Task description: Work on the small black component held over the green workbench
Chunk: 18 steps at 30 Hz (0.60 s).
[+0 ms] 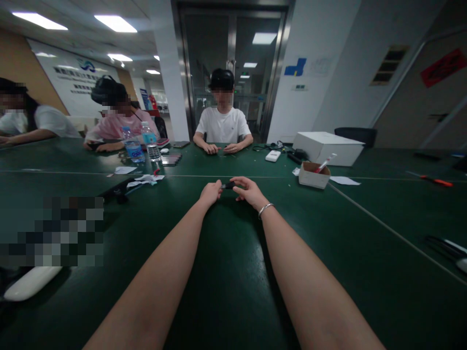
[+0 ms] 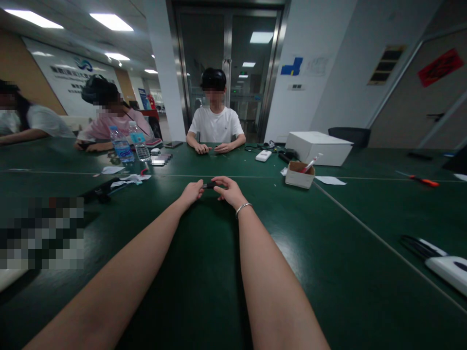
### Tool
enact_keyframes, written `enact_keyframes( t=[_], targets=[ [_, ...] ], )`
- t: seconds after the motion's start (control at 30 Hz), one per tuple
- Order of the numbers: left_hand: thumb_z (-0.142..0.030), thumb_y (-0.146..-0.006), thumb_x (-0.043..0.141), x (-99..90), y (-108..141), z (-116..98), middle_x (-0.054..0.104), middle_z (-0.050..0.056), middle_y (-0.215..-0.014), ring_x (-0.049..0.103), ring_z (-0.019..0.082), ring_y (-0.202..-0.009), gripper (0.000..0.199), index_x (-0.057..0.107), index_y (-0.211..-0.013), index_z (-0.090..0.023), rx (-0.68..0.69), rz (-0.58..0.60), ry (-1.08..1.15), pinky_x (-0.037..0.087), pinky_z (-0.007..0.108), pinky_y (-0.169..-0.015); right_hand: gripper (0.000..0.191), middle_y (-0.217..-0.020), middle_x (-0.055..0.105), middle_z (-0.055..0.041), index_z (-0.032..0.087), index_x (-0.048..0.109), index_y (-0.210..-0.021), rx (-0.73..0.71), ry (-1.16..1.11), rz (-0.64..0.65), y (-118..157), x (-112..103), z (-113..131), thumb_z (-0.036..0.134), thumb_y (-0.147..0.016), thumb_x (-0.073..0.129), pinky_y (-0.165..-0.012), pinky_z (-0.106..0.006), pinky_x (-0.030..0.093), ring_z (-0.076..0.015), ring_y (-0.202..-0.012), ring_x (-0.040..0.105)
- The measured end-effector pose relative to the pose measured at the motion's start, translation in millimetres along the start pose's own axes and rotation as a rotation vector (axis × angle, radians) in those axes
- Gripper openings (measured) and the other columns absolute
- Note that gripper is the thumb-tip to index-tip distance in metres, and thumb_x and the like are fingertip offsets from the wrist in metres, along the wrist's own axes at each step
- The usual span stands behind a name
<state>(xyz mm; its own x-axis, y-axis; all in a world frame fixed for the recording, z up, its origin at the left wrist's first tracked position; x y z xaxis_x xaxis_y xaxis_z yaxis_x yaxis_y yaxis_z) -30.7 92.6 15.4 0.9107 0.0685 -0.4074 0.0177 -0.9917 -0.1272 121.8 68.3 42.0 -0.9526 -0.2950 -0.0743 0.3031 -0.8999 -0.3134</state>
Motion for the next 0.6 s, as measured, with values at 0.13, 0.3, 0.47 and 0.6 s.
enact_keyframes(
  t=[0.13, 0.3, 0.47, 0.6],
  targets=[
    [-0.054, -0.085, 0.035, -1.7, 1.3, 2.6, 0.052, 0.002, -0.047, 0.047, 0.013, -0.043, 0.049, 0.058, -0.065, -0.016, -0.033, -0.026, 0.039, 0.034, 0.026, -0.047, 0.031, -0.108, 0.061, -0.0046, 0.020, 0.061, -0.103, -0.005, 0.007, 0.008, -1.0, 0.5, 0.2, 0.018, -0.072, 0.067, -0.043, -0.018, 0.052, -0.0005, -0.046, 0.045],
    [-0.059, -0.082, 0.038, 1.3, 4.3, -2.9, 0.057, 0.002, -0.053, 0.049, 0.012, -0.046, 0.051, 0.057, -0.062, -0.016, 0.071, 0.010, 0.009, 0.036, 0.025, -0.050, 0.028, -0.095, 0.064, -0.0015, 0.019, 0.062, -0.102, 0.036, -0.012, 0.000, -0.9, -4.0, -8.0, 0.021, -0.074, 0.067, -0.043, -0.020, 0.053, 0.0015, -0.038, 0.040],
    [-0.057, -0.080, 0.047, 4.9, 8.7, -11.2, 0.064, 0.004, -0.067, 0.056, 0.013, -0.060, 0.044, 0.060, -0.072, -0.015, 0.152, 0.052, 0.055, 0.040, 0.024, -0.056, 0.025, -0.077, 0.066, 0.0014, 0.017, 0.062, -0.098, 0.067, -0.058, -0.031, -2.5, -9.8, -18.0, 0.027, -0.077, 0.068, -0.043, -0.018, 0.052, 0.0001, -0.036, 0.042],
    [-0.054, -0.076, 0.054, 5.8, 10.7, -11.7, 0.065, 0.004, -0.071, 0.056, 0.013, -0.062, 0.039, 0.060, -0.079, -0.015, 0.141, 0.074, 0.121, 0.039, 0.024, -0.056, 0.021, -0.072, 0.068, 0.0001, 0.016, 0.062, -0.095, 0.115, -0.078, -0.081, -4.0, -14.4, -25.4, 0.027, -0.079, 0.067, -0.044, -0.019, 0.053, -0.0009, -0.035, 0.043]
  ],
)
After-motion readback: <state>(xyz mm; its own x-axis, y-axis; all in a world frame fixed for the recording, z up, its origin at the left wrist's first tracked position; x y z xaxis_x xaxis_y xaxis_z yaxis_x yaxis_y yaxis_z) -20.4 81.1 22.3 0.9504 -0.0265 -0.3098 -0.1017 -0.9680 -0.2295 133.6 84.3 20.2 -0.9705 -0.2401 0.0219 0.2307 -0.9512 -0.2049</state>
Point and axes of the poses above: each hand's wrist, its own y-axis away from the middle knuckle, its own x-axis out of the palm, z = x × y, the point moved 8 cm from there along -y, towards the middle knuckle
